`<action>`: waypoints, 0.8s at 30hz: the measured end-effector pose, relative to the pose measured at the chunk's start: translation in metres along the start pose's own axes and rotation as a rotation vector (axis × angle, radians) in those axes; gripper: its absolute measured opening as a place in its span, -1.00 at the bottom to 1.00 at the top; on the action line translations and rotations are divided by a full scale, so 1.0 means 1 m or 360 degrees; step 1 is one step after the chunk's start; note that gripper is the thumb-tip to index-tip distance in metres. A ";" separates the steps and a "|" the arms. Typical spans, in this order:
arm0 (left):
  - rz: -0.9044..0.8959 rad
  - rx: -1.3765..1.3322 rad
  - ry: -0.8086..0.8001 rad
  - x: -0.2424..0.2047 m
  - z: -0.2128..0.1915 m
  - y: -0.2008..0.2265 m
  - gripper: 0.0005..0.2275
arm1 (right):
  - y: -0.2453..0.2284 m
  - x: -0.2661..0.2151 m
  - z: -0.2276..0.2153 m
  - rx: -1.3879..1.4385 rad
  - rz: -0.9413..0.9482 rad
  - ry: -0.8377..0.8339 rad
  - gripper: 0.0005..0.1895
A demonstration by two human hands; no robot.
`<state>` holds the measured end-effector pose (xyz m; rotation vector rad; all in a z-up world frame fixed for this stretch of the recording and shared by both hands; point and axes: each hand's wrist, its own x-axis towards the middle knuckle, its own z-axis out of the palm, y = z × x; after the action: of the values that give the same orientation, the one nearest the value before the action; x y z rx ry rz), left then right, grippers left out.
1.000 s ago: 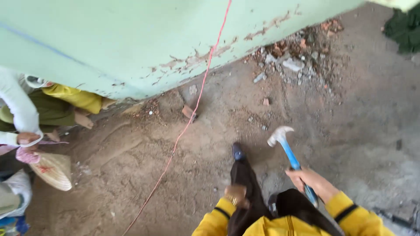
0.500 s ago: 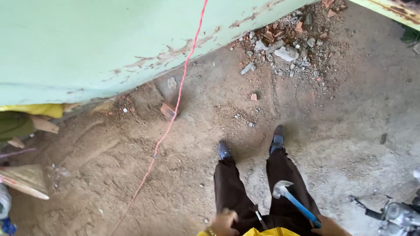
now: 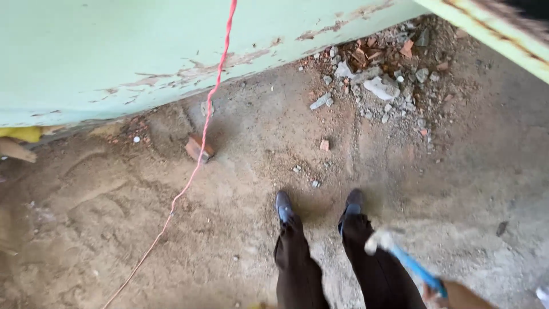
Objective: Break clay bricks into smaller fragments using a hammer on a concrete floor.
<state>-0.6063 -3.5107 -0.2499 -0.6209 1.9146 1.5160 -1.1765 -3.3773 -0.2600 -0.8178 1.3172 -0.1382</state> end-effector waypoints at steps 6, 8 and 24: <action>-0.0332 -0.0095 0.0225 0.186 -0.316 -0.105 -0.68 | -0.090 0.276 -0.175 -0.0097 0.0485 0.0800 -0.61; -0.0735 -0.0172 0.0493 0.232 -0.406 -0.130 -0.65 | -0.103 0.354 -0.223 -0.0135 0.0247 0.1004 -0.58; -0.0305 0.0635 0.1685 0.533 -0.484 -0.268 -0.45 | -0.040 0.572 -0.235 0.0051 0.0055 0.1493 -0.77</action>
<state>-0.8806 -4.0378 -0.7367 -1.5537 2.6786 0.6301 -1.2077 -3.8140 -0.6990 -0.7168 2.1950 -0.5626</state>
